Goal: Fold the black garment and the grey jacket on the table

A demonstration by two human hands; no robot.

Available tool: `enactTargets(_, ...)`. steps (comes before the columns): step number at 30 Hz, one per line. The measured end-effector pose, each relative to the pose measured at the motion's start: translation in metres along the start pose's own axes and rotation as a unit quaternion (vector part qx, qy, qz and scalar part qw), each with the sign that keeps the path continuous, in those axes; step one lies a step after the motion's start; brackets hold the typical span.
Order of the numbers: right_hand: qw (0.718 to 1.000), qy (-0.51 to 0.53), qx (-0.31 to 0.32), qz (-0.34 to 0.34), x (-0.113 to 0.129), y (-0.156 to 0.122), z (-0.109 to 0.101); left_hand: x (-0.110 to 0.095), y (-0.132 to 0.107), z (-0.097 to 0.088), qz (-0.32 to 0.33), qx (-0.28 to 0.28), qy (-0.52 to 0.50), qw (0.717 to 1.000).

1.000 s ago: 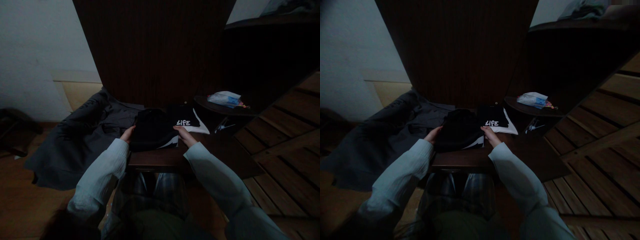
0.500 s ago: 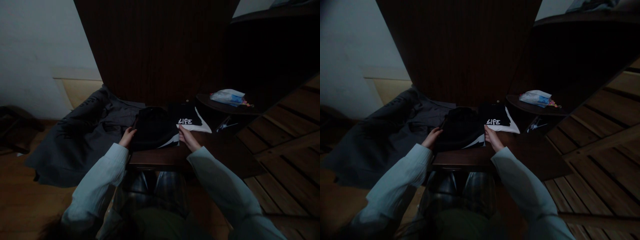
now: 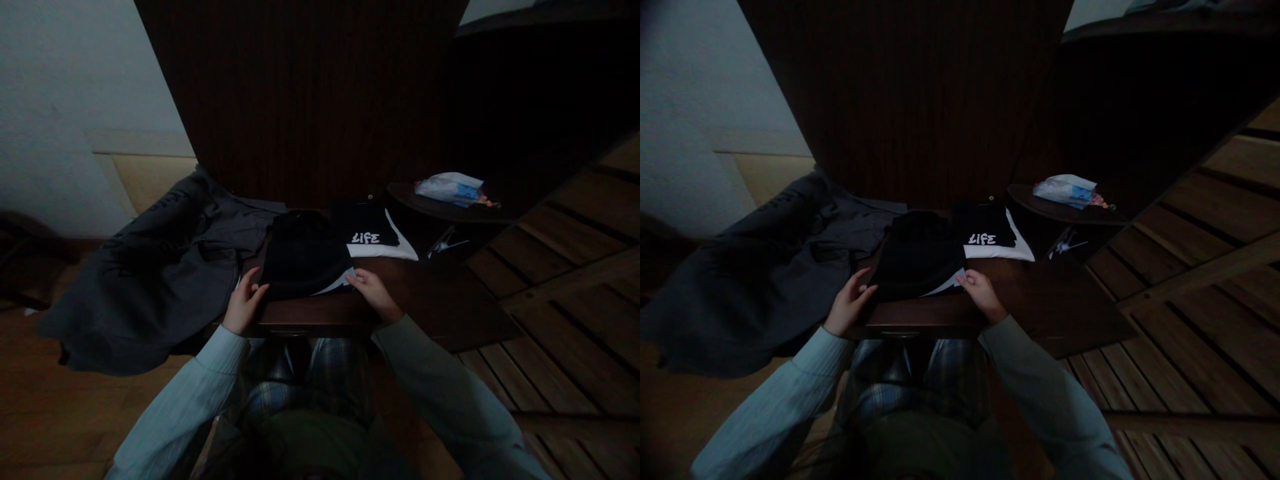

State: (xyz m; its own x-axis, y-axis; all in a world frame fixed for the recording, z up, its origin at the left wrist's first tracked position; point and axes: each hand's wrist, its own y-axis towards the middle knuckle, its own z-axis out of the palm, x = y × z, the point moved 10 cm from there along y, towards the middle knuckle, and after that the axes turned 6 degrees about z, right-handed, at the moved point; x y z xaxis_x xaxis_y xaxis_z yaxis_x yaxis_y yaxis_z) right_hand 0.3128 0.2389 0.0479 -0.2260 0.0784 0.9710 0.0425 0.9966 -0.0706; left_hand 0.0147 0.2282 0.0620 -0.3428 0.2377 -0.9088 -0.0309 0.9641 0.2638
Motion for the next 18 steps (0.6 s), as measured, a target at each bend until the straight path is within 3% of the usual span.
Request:
enactTargets(3, 0.997, -0.067, -0.044, -0.016, -0.001, 0.000, -0.010, -0.004, 0.001, -0.001, 0.013, -0.006, 0.053, 0.998)
enactTargets(9, 0.980, -0.189, -0.055, -0.027, 0.006, -0.010, -0.017, -0.012, -0.002, 0.001, 0.021, -0.015, 0.098, 0.995)
enactTargets(18, 0.970, -0.226, -0.087, -0.001, 0.012, -0.015, -0.016, -0.006, -0.010, 0.000, -0.002, -0.004, 0.142, 0.990)
